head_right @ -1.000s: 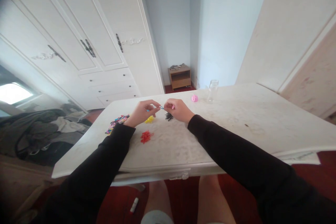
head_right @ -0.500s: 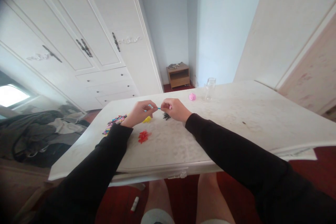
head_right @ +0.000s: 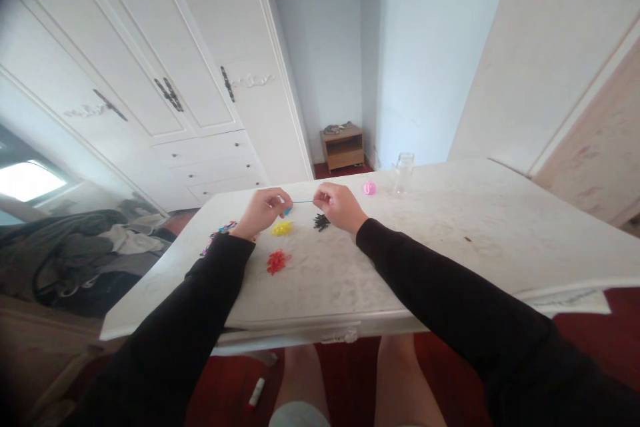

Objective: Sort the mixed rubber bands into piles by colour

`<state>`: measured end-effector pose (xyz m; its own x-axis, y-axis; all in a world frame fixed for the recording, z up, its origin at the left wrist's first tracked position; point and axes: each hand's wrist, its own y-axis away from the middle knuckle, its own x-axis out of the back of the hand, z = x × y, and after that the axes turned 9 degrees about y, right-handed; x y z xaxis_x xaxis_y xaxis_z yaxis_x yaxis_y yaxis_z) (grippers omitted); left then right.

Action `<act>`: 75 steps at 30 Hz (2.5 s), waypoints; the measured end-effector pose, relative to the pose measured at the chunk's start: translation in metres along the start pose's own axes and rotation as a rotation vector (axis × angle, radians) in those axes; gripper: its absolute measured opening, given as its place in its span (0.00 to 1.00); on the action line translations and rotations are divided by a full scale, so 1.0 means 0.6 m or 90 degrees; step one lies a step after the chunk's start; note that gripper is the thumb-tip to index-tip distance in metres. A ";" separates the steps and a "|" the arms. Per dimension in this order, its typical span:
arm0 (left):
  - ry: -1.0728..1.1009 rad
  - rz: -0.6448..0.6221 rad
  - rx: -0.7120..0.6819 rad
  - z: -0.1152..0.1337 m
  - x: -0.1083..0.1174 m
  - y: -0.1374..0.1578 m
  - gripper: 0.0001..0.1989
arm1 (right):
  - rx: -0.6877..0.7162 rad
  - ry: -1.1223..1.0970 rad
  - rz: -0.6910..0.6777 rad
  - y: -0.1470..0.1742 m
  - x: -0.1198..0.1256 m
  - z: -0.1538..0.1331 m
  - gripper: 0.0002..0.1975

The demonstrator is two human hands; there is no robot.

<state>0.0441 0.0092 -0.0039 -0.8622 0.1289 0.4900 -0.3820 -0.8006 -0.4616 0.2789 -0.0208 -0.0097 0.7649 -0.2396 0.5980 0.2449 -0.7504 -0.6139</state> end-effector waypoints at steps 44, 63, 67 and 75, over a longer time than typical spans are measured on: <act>-0.061 0.133 0.097 -0.057 0.035 -0.009 0.09 | -0.071 0.009 0.061 0.001 0.016 0.026 0.04; -0.242 0.059 0.079 -0.084 0.044 -0.007 0.10 | -0.045 0.026 0.020 0.004 0.015 0.020 0.04; -0.208 0.124 0.098 -0.082 0.044 -0.007 0.10 | -0.040 0.030 0.012 0.003 0.016 0.018 0.05; -0.029 0.302 0.116 -0.064 0.069 -0.019 0.13 | -0.023 0.037 -0.016 0.004 0.007 0.015 0.05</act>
<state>-0.0004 0.0462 -0.0069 -0.9096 -0.2958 0.2917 0.1153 -0.8544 -0.5067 0.2881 -0.0180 -0.0136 0.7226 -0.2556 0.6423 0.2407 -0.7780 -0.5804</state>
